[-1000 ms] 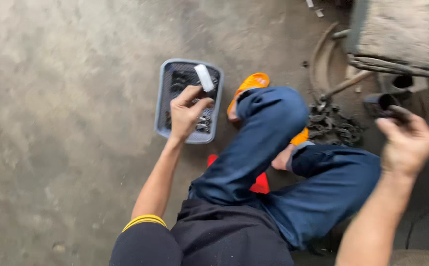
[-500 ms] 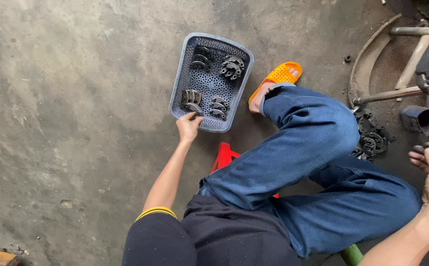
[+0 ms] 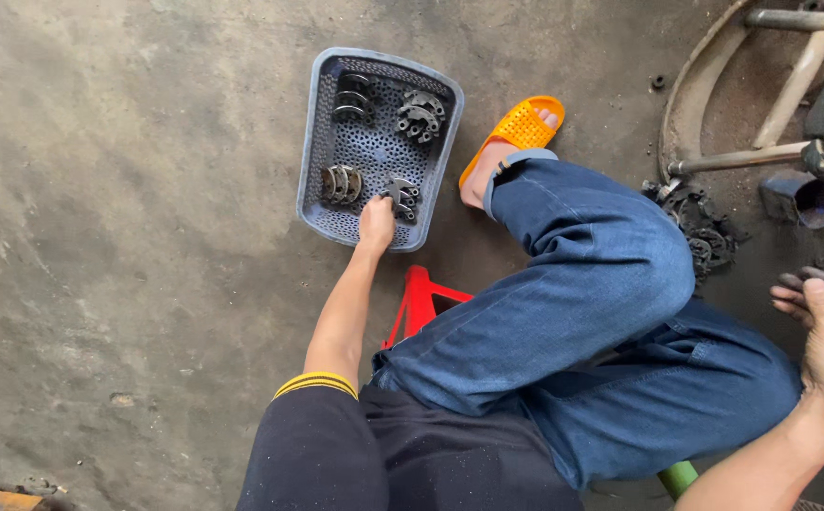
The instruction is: The person sits on a low stool and repeatedly grinds small metal parts against a bench grinder wheel, producing sparks. They pick up parts from a plastic basket and the floor, grind them, and place them back into the basket.
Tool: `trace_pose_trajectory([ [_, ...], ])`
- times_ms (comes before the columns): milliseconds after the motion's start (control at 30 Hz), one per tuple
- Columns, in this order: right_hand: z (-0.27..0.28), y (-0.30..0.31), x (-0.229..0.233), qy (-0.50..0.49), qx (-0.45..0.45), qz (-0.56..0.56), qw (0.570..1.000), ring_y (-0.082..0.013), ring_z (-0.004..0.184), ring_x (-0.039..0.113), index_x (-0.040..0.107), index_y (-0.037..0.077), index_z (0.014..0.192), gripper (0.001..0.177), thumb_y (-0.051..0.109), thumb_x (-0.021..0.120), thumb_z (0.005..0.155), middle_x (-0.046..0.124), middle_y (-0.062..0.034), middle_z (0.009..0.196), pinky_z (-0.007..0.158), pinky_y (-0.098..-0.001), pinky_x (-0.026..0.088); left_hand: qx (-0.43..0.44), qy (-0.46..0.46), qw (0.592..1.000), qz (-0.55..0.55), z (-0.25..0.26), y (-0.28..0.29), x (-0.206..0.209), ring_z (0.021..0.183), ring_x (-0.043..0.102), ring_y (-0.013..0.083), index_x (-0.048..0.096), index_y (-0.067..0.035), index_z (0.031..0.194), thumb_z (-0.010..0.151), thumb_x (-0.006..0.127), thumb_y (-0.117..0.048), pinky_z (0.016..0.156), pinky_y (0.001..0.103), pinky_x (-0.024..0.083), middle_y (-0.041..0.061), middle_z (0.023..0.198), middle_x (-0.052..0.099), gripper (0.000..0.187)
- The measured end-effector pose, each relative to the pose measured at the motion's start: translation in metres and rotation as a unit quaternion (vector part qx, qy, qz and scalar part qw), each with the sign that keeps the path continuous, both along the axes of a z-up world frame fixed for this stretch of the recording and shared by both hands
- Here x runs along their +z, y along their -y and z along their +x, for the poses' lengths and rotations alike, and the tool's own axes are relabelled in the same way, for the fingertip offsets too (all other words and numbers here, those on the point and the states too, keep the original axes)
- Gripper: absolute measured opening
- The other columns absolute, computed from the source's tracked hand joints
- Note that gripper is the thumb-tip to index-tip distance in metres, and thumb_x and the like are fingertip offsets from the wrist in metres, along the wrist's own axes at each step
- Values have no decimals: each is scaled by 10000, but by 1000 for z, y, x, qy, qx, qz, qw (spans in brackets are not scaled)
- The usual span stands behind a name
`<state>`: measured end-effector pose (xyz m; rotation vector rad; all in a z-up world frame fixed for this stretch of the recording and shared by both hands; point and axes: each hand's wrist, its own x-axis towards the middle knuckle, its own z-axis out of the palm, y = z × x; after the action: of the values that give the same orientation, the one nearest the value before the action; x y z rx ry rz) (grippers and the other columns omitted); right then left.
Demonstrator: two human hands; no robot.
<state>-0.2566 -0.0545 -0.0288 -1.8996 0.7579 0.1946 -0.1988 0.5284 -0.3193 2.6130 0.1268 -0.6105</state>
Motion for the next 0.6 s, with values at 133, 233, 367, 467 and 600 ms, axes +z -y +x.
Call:
trace_pose_trajectory([
  [133, 5, -10, 8, -1, -7, -6, 1000, -151, 927, 623, 500, 90, 1226, 142, 192, 480, 1128, 592, -106, 1120, 830, -178, 535, -36, 23, 998, 53, -12, -2, -22, 780, 560, 406, 566, 4, 807, 767, 408, 19, 690, 492, 469, 211, 857, 546, 164],
  [233, 9, -18, 15, 4, 1, -12, 1000, -156, 910, 621, 505, 66, 1229, 142, 161, 471, 1129, 591, -113, 1102, 824, -188, 537, -50, -8, 994, 99, -14, 1, -21, 798, 577, 373, 571, -12, 888, 791, 417, 41, 682, 458, 496, 183, 915, 545, 190],
  [367, 7, -14, 10, 7, 3, -6, 1000, -149, 935, 621, 499, 85, 1240, 147, 180, 475, 1130, 591, -105, 1123, 826, -175, 529, -86, 54, 983, 156, -10, 4, -5, 834, 569, 303, 546, -36, 924, 802, 422, 20, 681, 380, 500, 138, 900, 558, 183],
  [467, 7, -17, 11, 29, 3, -2, 1000, -148, 918, 626, 512, 83, 1230, 139, 165, 482, 1121, 597, -104, 1095, 817, -190, 539, -99, 83, 986, 106, 12, 16, 34, 825, 545, 338, 537, -39, 936, 776, 524, -59, 644, 438, 482, 150, 906, 530, 162],
  [600, 18, -48, 43, 86, 10, -64, 994, -188, 834, 640, 575, -20, 1125, 97, 46, 536, 1065, 618, -139, 1000, 759, -240, 556, -46, 205, 958, -194, 68, 60, 131, 773, 511, 390, 541, 0, 905, 771, 568, -65, 687, 446, 386, 186, 807, 514, 150],
])
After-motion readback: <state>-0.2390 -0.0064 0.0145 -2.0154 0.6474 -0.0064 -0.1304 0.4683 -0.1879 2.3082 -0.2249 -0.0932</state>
